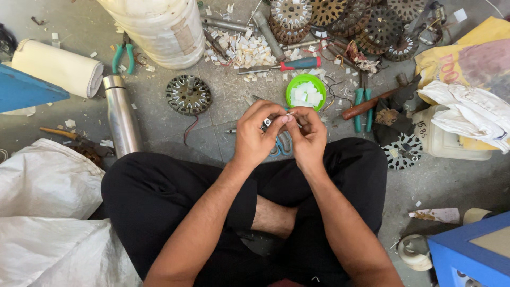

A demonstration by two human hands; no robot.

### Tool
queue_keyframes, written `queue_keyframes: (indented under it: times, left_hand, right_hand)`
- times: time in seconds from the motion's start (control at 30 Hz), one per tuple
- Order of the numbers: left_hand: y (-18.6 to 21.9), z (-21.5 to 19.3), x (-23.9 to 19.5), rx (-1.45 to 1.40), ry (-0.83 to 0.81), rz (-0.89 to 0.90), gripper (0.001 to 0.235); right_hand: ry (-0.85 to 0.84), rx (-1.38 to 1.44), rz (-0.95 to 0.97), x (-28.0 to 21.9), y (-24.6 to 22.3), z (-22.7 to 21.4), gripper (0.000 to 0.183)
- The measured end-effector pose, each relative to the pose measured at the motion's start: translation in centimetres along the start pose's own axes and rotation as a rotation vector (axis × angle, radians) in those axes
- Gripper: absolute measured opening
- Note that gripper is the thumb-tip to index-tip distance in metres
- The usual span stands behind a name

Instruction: The person prepares small white insulation tabs using scissors and inserts them into the slots of a fan stator by hand.

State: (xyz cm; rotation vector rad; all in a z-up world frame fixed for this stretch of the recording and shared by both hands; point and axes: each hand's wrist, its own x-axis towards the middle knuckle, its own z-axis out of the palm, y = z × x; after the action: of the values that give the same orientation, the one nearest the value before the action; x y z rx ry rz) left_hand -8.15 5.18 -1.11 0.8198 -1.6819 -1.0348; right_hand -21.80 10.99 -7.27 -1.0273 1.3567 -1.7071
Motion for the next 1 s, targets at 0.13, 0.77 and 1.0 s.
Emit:
queue_keyframes:
  times: [0.13, 0.77, 1.0]
  left_hand:
    - [0.0, -0.5, 0.0, 0.085, -0.037, 0.106, 0.015]
    - [-0.2, -1.2, 0.4, 0.01, -0.129, 0.067, 0.012]
    - [0.1, -1.2, 0.1, 0.059, -0.1, 0.13, 0.012]
  right_hand:
    - [0.0, -0.042, 0.008, 0.3, -1.5, 0.2, 0.022]
    - [-0.005, -0.325, -0.21, 0.1, -4.5, -0.5, 0.012]
    - [-0.067, -0.605, -0.322, 0.1, -6.0, 0.3, 0.008]
